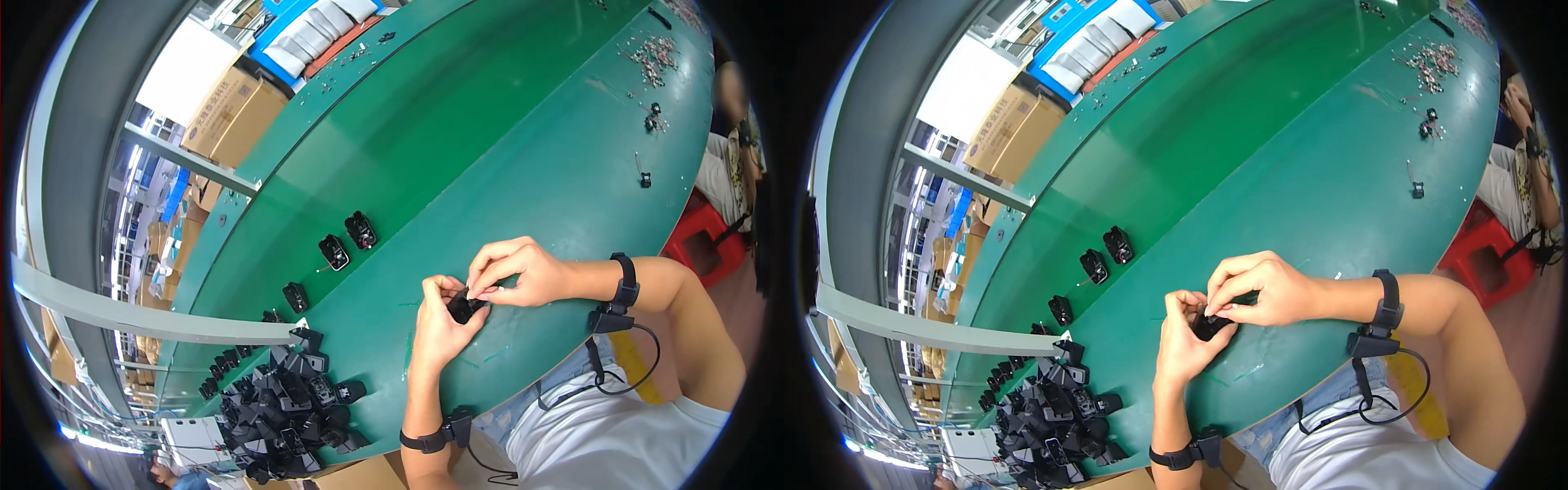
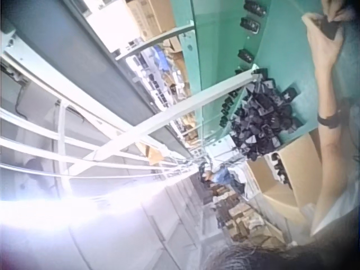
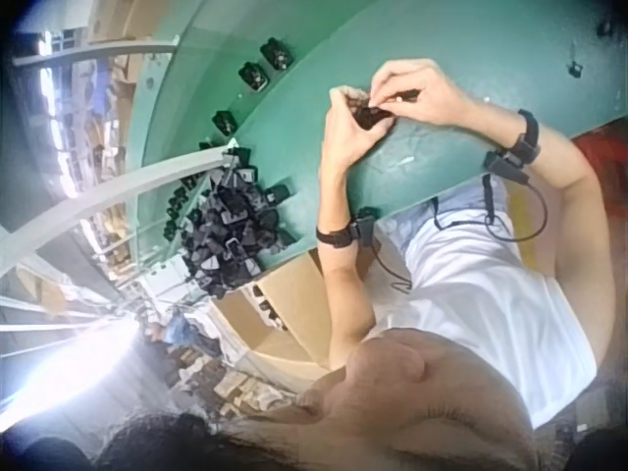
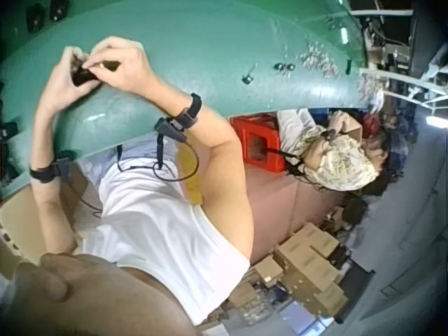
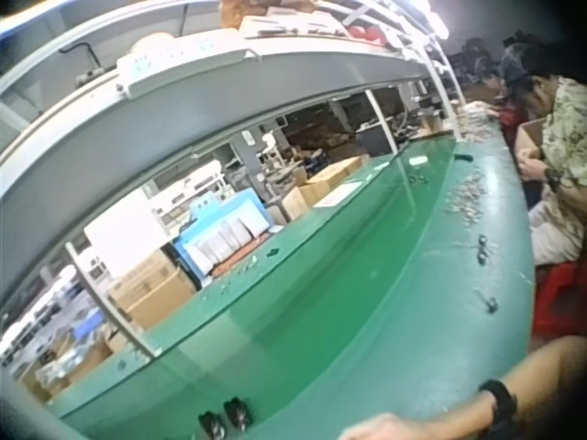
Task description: The person assembles small black electronic devices at a green workbench in a factory setting. They pick up black plastic housings and small circuit boards, insert the boards into the housings, and place the completed units in a row on the table. The process is repetitive, involving handling components one at a time.
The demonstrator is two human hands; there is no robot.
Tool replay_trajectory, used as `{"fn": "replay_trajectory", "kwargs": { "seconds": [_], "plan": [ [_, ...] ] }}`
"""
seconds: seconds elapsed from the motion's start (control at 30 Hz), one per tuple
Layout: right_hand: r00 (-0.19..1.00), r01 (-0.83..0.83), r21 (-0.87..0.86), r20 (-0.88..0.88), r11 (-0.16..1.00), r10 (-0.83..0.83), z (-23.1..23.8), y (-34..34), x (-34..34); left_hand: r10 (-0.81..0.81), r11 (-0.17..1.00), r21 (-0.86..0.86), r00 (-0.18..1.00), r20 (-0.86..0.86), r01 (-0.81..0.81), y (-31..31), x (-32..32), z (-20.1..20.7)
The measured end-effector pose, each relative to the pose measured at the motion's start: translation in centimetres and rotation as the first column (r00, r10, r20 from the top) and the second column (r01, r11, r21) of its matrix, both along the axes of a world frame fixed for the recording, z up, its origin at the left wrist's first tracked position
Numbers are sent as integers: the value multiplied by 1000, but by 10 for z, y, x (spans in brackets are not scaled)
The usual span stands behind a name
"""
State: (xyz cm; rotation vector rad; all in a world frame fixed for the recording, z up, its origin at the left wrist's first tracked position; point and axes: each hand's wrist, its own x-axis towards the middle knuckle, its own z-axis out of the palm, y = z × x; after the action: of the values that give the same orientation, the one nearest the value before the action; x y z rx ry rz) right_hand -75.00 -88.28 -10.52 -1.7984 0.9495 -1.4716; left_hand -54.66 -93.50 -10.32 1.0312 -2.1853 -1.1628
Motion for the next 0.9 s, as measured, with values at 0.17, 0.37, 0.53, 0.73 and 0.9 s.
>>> {"fn": "replay_trajectory", "kwargs": {
  "seconds": [0.17, 0.37, 0.53, 0.73, 0.9],
  "plan": [
    [997, 62, 9, -48, 998, -61, 2, 1, 1, 1, 965, -263, 999, 54, 14, -3, 3, 1],
    [991, 46, -24, -125, 999, -49, 3, 0, 1, 39, 941, -339, 986, 161, 18, 6, 4, 7],
    [997, -38, -142, -78, 989, 27, 7, 8, 7, -25, 979, -198, 992, 120, 49, 11, 0, 15],
    [998, 49, -111, -26, 993, -52, 9, 5, 5, -152, 905, -415, 981, -116, 91, 1, 3, 20],
    [997, 64, -63, 54, 996, -60, 10, 3, -3, 24, 983, 163, 828, -560, 81, -4, 12, 13]
  ]
}}
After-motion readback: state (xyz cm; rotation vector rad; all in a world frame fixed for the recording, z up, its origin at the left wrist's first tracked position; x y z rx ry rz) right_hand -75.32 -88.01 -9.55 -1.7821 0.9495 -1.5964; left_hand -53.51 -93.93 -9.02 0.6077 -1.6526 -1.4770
